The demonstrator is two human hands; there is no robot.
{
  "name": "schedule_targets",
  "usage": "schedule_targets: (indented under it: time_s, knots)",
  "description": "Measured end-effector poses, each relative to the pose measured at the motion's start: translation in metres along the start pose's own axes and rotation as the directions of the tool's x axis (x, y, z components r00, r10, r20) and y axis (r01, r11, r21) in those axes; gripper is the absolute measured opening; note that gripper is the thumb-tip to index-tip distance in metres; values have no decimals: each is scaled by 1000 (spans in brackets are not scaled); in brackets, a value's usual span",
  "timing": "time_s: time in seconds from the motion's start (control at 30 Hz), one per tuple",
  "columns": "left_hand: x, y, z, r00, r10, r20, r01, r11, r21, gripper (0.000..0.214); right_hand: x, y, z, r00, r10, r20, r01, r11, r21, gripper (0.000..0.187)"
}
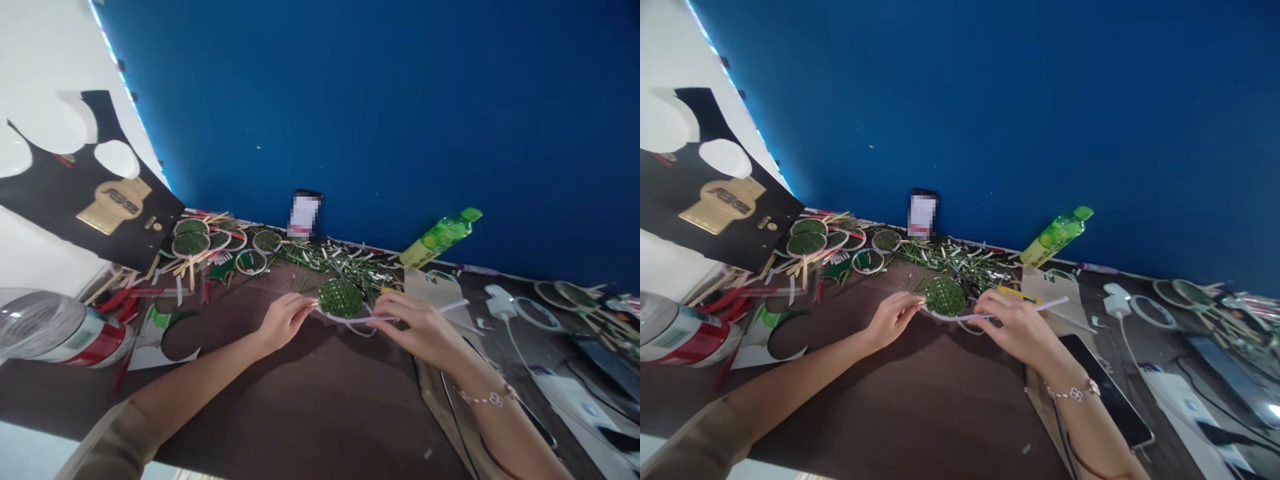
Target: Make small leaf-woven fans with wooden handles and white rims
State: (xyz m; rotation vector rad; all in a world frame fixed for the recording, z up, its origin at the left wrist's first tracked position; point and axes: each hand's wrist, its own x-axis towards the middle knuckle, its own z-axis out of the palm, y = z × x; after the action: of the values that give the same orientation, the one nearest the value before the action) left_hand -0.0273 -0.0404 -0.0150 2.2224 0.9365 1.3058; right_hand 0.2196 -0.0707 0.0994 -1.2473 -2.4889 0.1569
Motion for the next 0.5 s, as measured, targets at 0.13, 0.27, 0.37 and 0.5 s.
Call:
schedule_targets:
  time_s: [0.13, 0.27, 0.37, 0.5]
  knots:
    - [-1, -1, 1, 1000, 6, 14, -6, 1000, 19, 19, 3, -1, -3, 999, -46, 23, 48, 996, -70, 14]
    - [-1, -2, 2, 1000, 6, 29, -7, 999, 33, 21, 6, -1, -7, 993, -114, 42, 119, 981, -153, 17]
    - [-2, -2, 2, 999, 16, 33, -17, 999, 30, 21, 8, -1, -9, 988, -151, 42, 157, 963, -218, 17]
    - [-2, -3, 2, 999, 30, 38, -32, 999, 42, 22, 10, -2, -11, 979, -195, 66, 205, 932, -299, 20]
